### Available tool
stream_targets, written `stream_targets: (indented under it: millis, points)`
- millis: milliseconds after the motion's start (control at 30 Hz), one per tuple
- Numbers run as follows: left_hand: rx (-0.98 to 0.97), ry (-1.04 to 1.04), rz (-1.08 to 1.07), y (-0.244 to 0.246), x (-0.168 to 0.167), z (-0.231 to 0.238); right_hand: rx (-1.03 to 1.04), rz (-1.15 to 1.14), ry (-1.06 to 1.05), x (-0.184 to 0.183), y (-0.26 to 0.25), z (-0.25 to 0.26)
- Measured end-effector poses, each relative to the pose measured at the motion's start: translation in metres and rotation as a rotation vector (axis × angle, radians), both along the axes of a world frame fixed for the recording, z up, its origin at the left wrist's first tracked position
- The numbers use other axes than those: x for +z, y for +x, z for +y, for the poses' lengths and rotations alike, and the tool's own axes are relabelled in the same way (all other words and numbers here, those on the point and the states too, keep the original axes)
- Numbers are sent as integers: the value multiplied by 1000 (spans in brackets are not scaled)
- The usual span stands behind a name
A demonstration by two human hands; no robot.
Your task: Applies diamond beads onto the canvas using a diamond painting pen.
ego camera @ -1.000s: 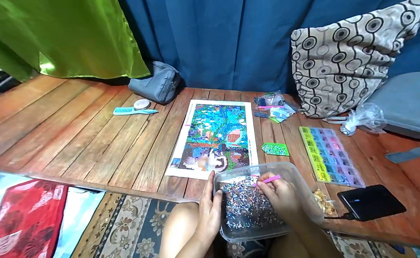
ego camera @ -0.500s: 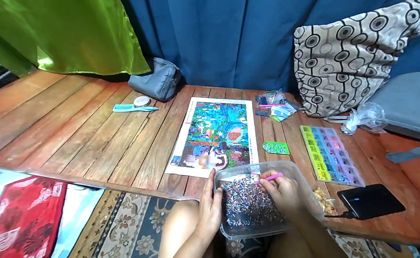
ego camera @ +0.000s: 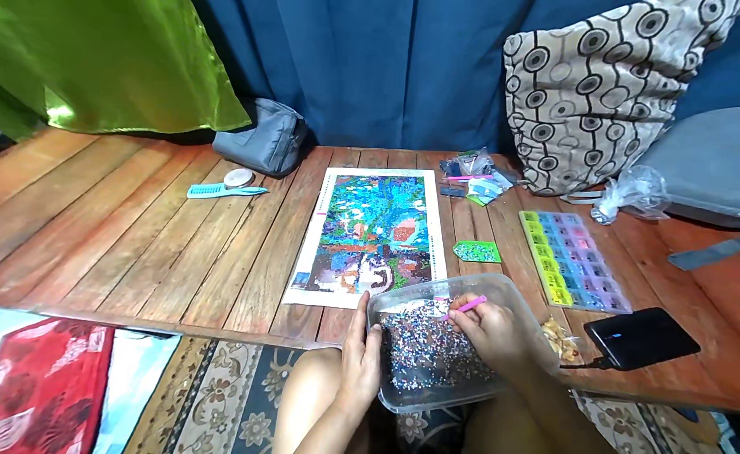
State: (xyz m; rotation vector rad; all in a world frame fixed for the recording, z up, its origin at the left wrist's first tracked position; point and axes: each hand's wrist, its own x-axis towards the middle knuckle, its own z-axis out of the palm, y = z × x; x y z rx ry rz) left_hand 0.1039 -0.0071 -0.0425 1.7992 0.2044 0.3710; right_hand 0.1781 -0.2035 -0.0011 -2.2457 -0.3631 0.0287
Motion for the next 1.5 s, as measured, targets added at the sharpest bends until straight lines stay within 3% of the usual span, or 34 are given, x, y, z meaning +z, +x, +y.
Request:
stream_targets:
  millis: [1133, 1500]
  points:
    - [3, 17, 5, 1, 1, -1, 13, -74, 12, -1, -1, 2]
    - [3, 4, 17, 2, 3, -1, -31, 20, 97, 0, 0, 1]
